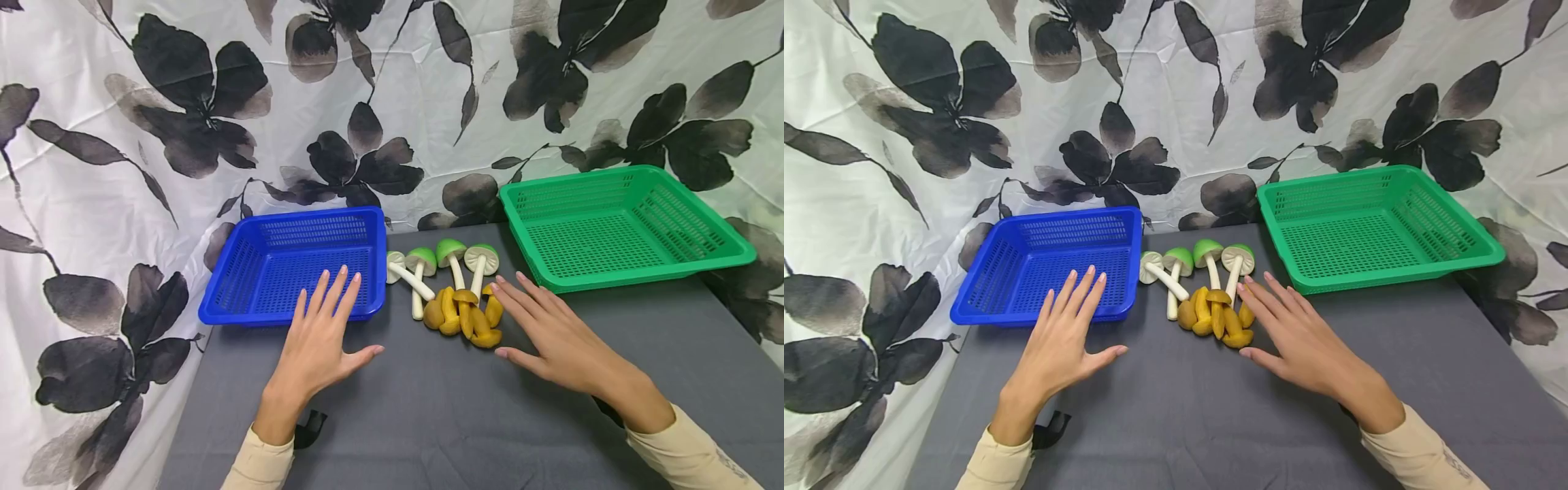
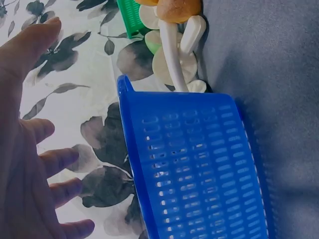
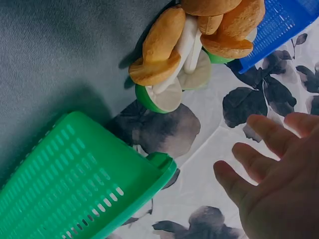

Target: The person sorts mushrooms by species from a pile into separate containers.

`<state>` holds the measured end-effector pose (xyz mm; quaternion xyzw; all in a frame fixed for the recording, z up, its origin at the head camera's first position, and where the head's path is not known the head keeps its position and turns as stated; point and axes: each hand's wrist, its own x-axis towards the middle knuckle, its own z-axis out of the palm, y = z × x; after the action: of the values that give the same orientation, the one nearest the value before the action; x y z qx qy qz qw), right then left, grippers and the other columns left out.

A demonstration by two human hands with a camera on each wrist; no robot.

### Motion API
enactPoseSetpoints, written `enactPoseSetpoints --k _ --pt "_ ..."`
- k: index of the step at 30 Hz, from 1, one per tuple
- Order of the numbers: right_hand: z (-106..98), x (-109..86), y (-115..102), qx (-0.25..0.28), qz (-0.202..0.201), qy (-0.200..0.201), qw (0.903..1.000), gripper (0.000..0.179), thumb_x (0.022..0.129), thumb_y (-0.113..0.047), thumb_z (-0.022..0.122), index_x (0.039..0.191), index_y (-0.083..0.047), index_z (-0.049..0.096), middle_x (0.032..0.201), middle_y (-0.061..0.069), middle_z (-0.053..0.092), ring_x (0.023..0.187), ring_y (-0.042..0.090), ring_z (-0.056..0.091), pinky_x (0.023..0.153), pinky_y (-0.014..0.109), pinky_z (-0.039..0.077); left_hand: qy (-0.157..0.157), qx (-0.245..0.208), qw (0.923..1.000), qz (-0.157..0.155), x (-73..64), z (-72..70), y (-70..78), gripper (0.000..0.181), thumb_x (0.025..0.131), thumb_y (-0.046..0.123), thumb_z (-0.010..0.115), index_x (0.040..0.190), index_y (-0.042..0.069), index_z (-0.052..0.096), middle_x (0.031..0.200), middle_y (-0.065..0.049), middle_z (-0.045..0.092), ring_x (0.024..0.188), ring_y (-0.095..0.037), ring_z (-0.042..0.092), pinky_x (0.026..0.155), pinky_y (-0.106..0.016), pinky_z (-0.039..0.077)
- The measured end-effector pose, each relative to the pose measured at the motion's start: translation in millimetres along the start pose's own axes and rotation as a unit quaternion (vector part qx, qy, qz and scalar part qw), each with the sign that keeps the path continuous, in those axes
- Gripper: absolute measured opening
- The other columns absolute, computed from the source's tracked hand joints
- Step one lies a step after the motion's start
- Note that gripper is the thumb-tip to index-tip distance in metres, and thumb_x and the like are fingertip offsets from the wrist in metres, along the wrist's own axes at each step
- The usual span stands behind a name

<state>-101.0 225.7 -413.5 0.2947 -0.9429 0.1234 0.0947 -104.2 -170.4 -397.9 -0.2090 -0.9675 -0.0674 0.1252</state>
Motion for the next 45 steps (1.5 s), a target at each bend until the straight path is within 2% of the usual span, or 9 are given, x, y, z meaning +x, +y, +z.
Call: enactPoseSetpoints --k 4,8,13,17,23,25,34,40,45 --pt "-2.2 0.3 1.4 0.016 0.009 0.008 0.9998 0.097 0.088 -0.039 0.079 0.163 -0.021 0.021 0.165 0.005 0.032 0.151 0.033 0.03 0.114 0.058 0.035 0.03 -0.011 0.9995 0.008 -2.6 -0.5 -3.7 0.109 0.083 0.071 0.067 0.164 0.023 0.014 0.169 -0.005 0.02 0.155 -0.032 0.019 0.121 -0.062 0.025" --pt "-4.4 1.9 0.9 0.064 0.045 -0.003 0.9969 0.095 0.09 -0.034 0.079 0.163 -0.025 0.02 0.161 0.009 0.039 0.143 0.036 0.042 0.105 0.063 0.043 0.077 -0.064 0.9949 0.008 -6.6 -3.2 -8.4 0.102 0.086 0.052 0.078 0.163 0.015 0.022 0.164 -0.01 0.033 0.149 -0.033 0.034 0.12 -0.054 0.031" --pt "-4.1 3.4 2.7 0.109 0.076 0.007 0.9911 0.086 0.091 -0.028 0.079 0.161 -0.023 0.029 0.156 0.011 0.046 0.137 0.039 0.047 0.103 0.064 0.044 0.118 -0.177 0.9765 -0.036 -11.6 -7.7 -11.3 0.089 0.088 0.03 0.081 0.16 0.014 0.03 0.147 -0.011 0.055 0.133 -0.03 0.053 0.108 -0.051 0.047" --pt "-2.3 6.1 5.2 0.132 0.078 0.03 0.9878 0.076 0.09 -0.023 0.08 0.155 -0.013 0.041 0.149 0.014 0.053 0.131 0.037 0.053 0.099 0.06 0.048 0.147 -0.284 0.9432 -0.091 -14.5 -11.6 -14.7 0.074 0.09 0.017 0.08 0.154 0.013 0.043 0.126 -0.009 0.067 0.11 -0.024 0.067 0.088 -0.044 0.06" --pt "1.1 10.4 6.7 0.165 0.079 0.038 0.9824 0.068 0.091 -0.019 0.078 0.15 -0.008 0.046 0.134 0.012 0.064 0.121 0.029 0.061 0.092 0.052 0.056 0.157 -0.445 0.859 -0.198 -23.7 -12.4 -26.9 0.05 0.096 0.015 0.073 0.143 0.017 0.056 0.103 -0.011 0.074 0.084 -0.014 0.072 0.071 -0.025 0.061" --pt "2.4 11.4 7.0 0.173 0.082 0.037 0.9809 0.067 0.092 -0.018 0.078 0.15 -0.009 0.047 0.132 0.011 0.065 0.12 0.028 0.062 0.092 0.052 0.056 0.154 -0.469 0.84 -0.224 -27.5 -10.7 -31.4 0.049 0.097 0.016 0.071 0.143 0.017 0.056 0.101 -0.014 0.074 0.081 -0.016 0.074 0.07 -0.028 0.061" --pt "6.1 16.4 8.9 0.212 0.092 0.024 0.9728 0.062 0.095 -0.021 0.074 0.149 -0.008 0.047 0.136 0.014 0.063 0.123 0.032 0.061 0.095 0.055 0.055 0.149 -0.497 0.7947 -0.315 -42.7 -1.9 -47.1 0.06 0.096 0.024 0.073 0.15 0.024 0.046 0.093 -0.011 0.077 0.075 -0.024 0.076 0.071 -0.032 0.062" --pt "8.7 18.5 8.9 0.225 0.108 0.013 0.9684 0.062 0.096 -0.025 0.073 0.149 -0.007 0.047 0.135 0.013 0.064 0.12 0.035 0.062 0.097 0.057 0.053 0.176 -0.506 0.7615 -0.365 -48.7 5.5 -55.8 0.059 0.095 0.03 0.074 0.148 0.023 0.048 0.087 -0.008 0.078 0.071 -0.028 0.076 0.067 -0.032 0.062" --pt "11.8 20.8 9.1 0.226 0.121 0.007 0.9665 0.062 0.096 -0.028 0.073 0.149 -0.007 0.047 0.134 0.014 0.064 0.118 0.037 0.063 0.094 0.059 0.053 0.209 -0.489 0.7464 -0.4 -50.9 14.0 -63.3 0.062 0.095 0.03 0.074 0.149 0.019 0.047 0.089 -0.011 0.078 0.065 -0.021 0.075 0.062 -0.026 0.061"
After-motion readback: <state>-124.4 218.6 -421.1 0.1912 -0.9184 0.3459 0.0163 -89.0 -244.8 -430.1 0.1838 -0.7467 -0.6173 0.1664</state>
